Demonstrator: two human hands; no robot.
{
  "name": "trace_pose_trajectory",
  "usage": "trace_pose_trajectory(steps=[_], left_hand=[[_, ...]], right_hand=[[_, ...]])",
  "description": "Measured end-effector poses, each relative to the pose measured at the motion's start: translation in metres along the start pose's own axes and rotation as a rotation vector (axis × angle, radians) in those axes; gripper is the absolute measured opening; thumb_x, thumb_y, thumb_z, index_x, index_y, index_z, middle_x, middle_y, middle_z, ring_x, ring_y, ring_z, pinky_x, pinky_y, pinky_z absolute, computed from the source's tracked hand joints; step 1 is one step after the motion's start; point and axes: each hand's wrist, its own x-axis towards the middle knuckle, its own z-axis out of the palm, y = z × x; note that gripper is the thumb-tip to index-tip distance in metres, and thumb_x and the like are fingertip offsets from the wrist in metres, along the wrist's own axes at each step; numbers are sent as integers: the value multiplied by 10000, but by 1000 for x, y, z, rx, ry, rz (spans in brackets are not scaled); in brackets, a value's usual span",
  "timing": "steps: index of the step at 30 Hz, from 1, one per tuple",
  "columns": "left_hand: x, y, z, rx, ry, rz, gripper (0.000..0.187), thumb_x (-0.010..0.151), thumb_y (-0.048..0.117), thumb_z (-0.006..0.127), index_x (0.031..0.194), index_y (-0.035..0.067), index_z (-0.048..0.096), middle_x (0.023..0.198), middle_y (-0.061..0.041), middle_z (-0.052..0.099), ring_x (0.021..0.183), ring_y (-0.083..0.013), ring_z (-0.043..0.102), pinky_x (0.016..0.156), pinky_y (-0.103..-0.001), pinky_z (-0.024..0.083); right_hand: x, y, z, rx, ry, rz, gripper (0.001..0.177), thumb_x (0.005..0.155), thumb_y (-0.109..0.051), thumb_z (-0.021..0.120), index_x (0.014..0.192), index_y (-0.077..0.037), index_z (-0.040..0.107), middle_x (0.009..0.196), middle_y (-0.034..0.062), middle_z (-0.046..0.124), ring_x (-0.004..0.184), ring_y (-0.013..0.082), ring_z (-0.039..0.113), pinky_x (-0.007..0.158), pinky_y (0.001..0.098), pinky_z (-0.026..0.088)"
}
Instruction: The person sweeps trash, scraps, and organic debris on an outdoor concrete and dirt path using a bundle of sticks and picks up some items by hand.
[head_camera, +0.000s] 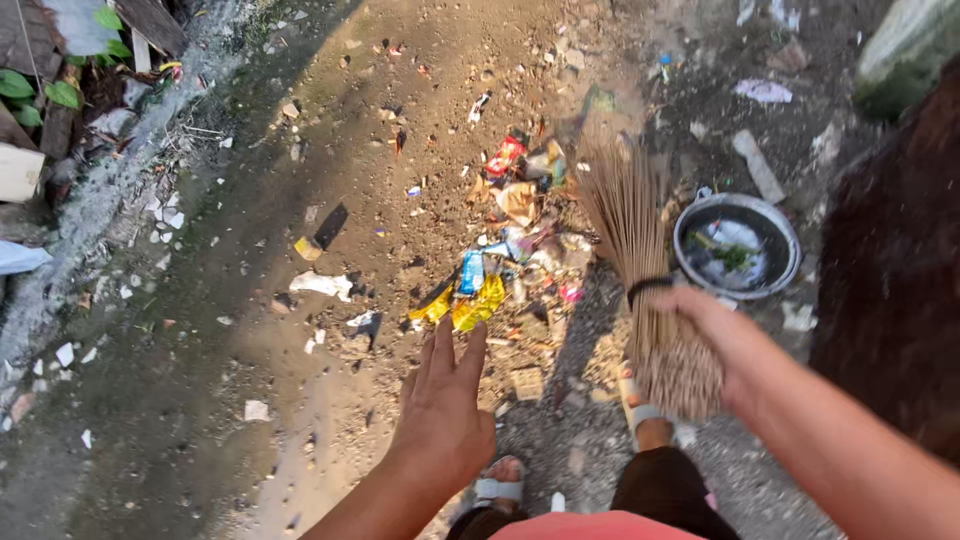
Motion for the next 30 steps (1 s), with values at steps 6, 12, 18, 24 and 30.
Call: trace_pose_trajectory(steps=[6,12,18,24,30], left_hand=[[29,106,6,-63,77,-44,948,816,98,573,1646,175,122,1649,-243,-7,1536,-417,13,1215,-537,102],[26,163,18,-211,201,-195,955,801,132,605,1636,169,143,1686,-251,46,1517,-422,70,1197,-534,134],[0,171,40,-317,379,-383,942,764,119,607,1622,157,221,1678,-243,119,1499,-445,154,1185,-541,200],[-46,166,67,-355,514,-525,978,717,73,603,1620,137,233,1666,-265,158,1486,-467,173,1177,-560,221],[-89,168,92,-415,455,-653,962,745,70,614,1616,172,217,1689,-216,123,1525,-401,138,1160,-576,222]], right_hand=[[100,-81,-59,186,-245,128,288,797,-324,636,944,-76,648,808,146,699,729,342,680,648,517,610],[104,-186,-92,79,-711,90,407,858,-329,638,1047,32,647,888,204,700,751,342,700,672,429,619],[27,-172,-71,-221,-559,326,459,705,-305,586,1042,7,590,818,160,674,700,303,701,639,456,629],[-11,-104,-63,-361,-541,874,533,852,-334,596,1106,135,575,788,195,631,629,291,648,524,428,597],[48,0,-50,-517,-655,1110,400,907,-347,568,990,43,600,766,203,635,636,306,648,537,405,588]])
